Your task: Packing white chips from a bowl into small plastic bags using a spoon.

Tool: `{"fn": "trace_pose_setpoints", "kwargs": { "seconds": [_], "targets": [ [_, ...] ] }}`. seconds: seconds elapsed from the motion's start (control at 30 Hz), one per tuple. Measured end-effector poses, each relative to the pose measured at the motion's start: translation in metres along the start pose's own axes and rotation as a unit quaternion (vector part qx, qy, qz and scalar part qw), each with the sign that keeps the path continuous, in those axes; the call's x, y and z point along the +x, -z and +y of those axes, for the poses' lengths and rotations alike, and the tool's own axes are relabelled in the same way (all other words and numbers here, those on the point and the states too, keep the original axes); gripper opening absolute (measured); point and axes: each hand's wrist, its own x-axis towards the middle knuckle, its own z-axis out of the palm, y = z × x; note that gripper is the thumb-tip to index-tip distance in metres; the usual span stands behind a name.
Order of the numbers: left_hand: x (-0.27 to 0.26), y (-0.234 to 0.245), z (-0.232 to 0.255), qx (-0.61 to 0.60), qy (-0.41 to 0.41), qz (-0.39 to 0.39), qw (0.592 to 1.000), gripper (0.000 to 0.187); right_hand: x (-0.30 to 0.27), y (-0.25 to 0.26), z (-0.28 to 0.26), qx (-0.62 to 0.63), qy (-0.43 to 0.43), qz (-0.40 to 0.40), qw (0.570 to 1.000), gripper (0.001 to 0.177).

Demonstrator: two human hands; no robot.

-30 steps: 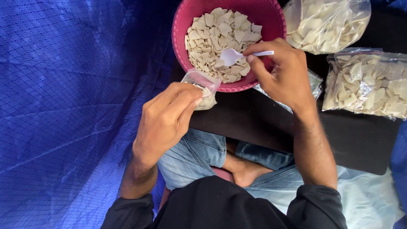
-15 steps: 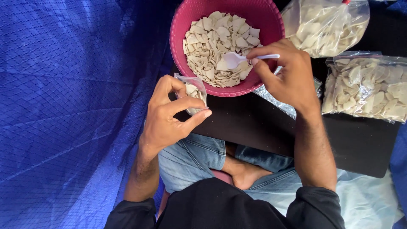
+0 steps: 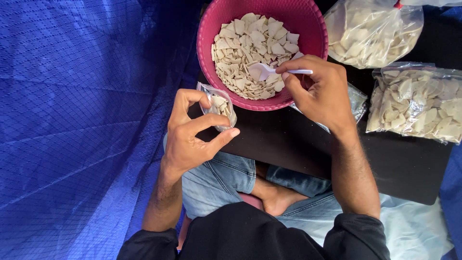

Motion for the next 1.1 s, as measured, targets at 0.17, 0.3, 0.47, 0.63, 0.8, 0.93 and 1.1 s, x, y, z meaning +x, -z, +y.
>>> {"fn": "trace_pose_setpoints", "kwargs": {
  "seconds": [0.17, 0.3, 0.47, 0.63, 0.8, 0.93, 1.1],
  "targets": [
    [0.002, -0.002, 0.003, 0.018, -0.01, 0.011, 1.0, 0.023, 0.0, 0.001, 0.008, 0.007, -0.044, 0.023, 0.999, 0.018],
    [0.004, -0.004, 0.007, 0.038, -0.017, 0.028, 0.999, 0.022, 0.0, 0.007, 0.016, 0.085, -0.125, 0.004, 0.989, 0.016],
    [0.006, -0.005, 0.01, 0.071, -0.021, 0.029, 0.997, 0.02, -0.005, 0.009, 0.021, 0.183, -0.185, 0.016, 0.965, 0.016],
    [0.006, -0.002, 0.013, 0.093, -0.033, 0.028, 0.995, 0.019, -0.011, 0.006, 0.015, 0.247, -0.221, 0.039, 0.943, 0.017],
    [0.004, 0.0, 0.014, 0.115, -0.03, 0.029, 0.993, 0.017, -0.017, 0.005, 0.008, 0.175, -0.205, 0.054, 0.962, 0.018],
    [0.002, 0.002, 0.014, 0.122, -0.03, 0.035, 0.992, 0.019, -0.007, 0.003, -0.007, 0.115, -0.158, 0.031, 0.98, 0.015],
    [0.003, 0.003, 0.015, 0.128, -0.016, 0.046, 0.991, 0.017, 0.02, 0.006, -0.005, 0.044, -0.043, -0.024, 0.998, 0.02]
  ]
}}
